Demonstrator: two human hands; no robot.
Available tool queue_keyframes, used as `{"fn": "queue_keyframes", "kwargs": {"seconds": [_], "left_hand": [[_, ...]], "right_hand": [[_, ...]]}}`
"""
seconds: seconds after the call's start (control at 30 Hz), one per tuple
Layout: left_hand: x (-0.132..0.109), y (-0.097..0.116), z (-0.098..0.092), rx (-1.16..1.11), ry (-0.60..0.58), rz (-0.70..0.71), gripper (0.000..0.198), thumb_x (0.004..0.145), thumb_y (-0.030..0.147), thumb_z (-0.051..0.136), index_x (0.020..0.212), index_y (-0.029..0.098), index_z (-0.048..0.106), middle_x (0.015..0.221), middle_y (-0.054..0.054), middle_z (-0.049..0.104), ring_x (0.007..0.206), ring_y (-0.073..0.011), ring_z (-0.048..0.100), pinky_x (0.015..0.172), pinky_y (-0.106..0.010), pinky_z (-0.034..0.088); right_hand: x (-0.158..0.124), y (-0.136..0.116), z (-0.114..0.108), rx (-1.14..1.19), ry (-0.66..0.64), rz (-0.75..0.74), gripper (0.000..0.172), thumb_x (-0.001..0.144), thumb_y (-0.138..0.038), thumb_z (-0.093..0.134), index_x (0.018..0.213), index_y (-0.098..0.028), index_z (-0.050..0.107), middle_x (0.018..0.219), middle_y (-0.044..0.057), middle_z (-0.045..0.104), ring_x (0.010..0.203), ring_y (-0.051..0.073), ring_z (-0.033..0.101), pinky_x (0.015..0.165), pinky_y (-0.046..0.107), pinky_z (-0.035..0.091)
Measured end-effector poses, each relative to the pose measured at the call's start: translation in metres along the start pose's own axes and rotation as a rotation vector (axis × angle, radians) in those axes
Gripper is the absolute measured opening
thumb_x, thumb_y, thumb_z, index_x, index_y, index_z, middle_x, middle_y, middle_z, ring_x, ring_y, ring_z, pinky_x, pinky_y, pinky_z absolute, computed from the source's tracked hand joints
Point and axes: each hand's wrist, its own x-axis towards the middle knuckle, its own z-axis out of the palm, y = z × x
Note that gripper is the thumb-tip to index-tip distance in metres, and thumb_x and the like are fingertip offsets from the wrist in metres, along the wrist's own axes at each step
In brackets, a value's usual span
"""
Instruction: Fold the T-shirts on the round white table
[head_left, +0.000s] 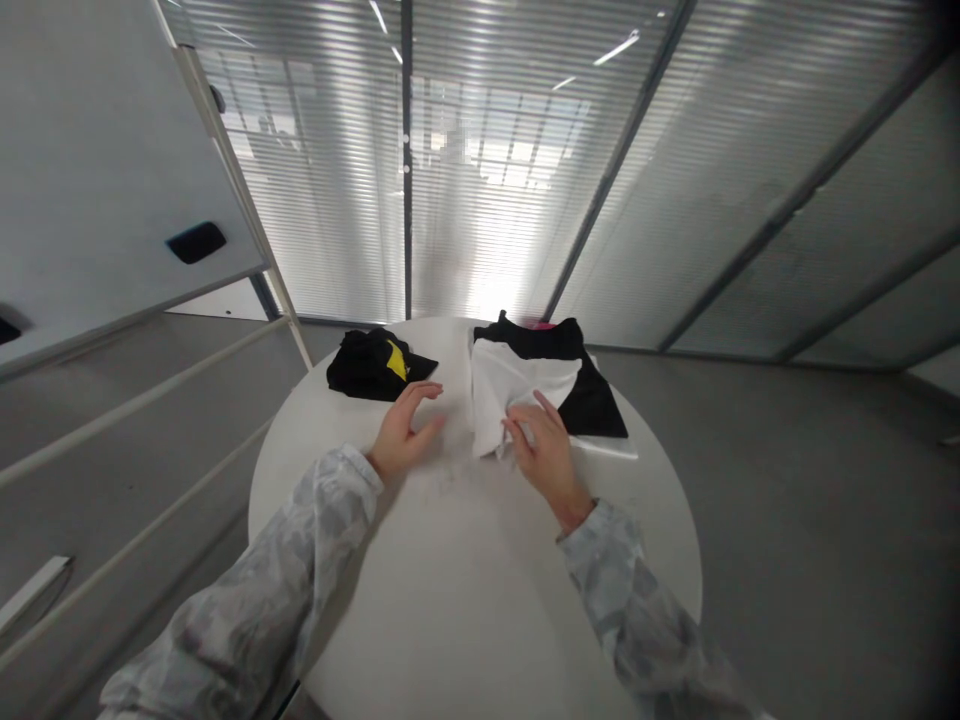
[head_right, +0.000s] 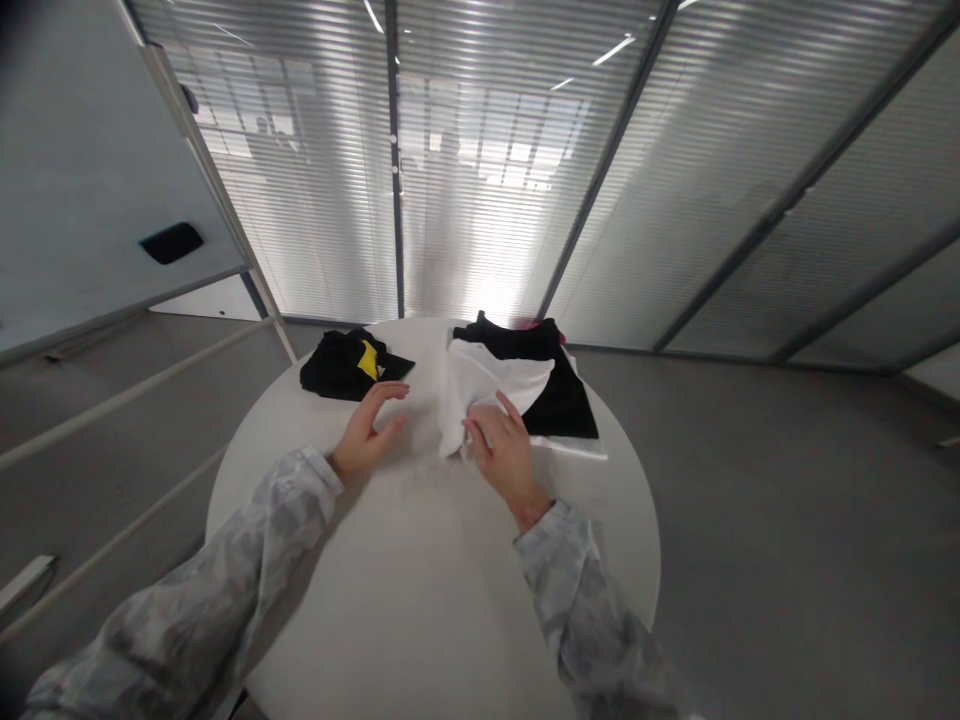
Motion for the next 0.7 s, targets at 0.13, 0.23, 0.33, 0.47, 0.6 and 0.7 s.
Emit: {"fn": "queue_keyframes", "kwargs": {"seconds": [0.13,0.23,0.33,0.47,0.6,0.7], "left_hand": [[-0.002,0.002,-0.002,-0.184,-0.115,-0.025,0.049,0.105,0.045,0.069,0.148,0.021,0.064,0.146,-0.018,0.068,0.129,-0.0313,0.068,0.117,-0.05,0.051],[-0.005,-0.001,0.004,-0.233,-0.286,-0.068,0.05,0.101,0.049,0.076,0.141,0.02,0.071,0.125,-0.015,0.077,0.105,-0.0266,0.073,0.096,-0.041,0.058],[-0.005,-0.001,0.008,-0.18,-0.454,-0.039,0.031,0.1,0.05,0.077,0.108,0.02,0.082,0.093,-0.009,0.077,0.08,-0.0212,0.068,0.08,-0.035,0.054],[-0.004,0.007,0.008,-0.206,-0.47,-0.038,0.031,0.102,0.05,0.075,0.094,0.021,0.082,0.089,-0.009,0.075,0.078,-0.0197,0.065,0.076,-0.033,0.051],[0.0,0.014,0.002,-0.346,-0.358,-0.148,0.034,0.101,0.052,0.077,0.092,0.019,0.08,0.093,-0.01,0.073,0.084,-0.021,0.066,0.078,-0.034,0.052],[0.003,0.014,-0.001,-0.458,-0.24,-0.209,0.033,0.096,0.051,0.084,0.088,0.019,0.08,0.093,-0.009,0.072,0.089,-0.0222,0.066,0.089,-0.039,0.053]], "right_hand": [[-0.004,-0.034,0.009,0.149,-0.08,-0.25,0.016,0.11,-0.019,0.059,0.117,-0.029,0.068,0.114,0.003,0.082,0.104,0.02,0.079,0.123,0.054,0.055],[-0.005,-0.047,0.012,0.193,-0.164,-0.313,0.017,0.109,-0.019,0.061,0.119,-0.031,0.067,0.112,0.002,0.082,0.102,0.021,0.078,0.117,0.051,0.06],[-0.003,-0.043,0.011,0.152,-0.219,-0.215,0.013,0.109,-0.023,0.058,0.115,-0.03,0.067,0.101,0.002,0.079,0.096,0.024,0.075,0.114,0.053,0.058],[-0.001,-0.013,0.009,-0.124,-0.155,0.099,0.022,0.108,-0.031,0.058,0.127,-0.023,0.065,0.119,0.013,0.076,0.116,0.033,0.069,0.112,0.056,0.053],[-0.009,0.018,0.011,-0.386,-0.202,0.303,0.042,0.101,-0.04,0.067,0.135,-0.015,0.066,0.13,0.021,0.072,0.122,0.041,0.063,0.113,0.059,0.048],[-0.012,0.028,0.011,-0.428,-0.236,0.282,0.019,0.103,-0.033,0.063,0.114,-0.021,0.072,0.113,0.015,0.075,0.113,0.037,0.065,0.117,0.058,0.045]]}}
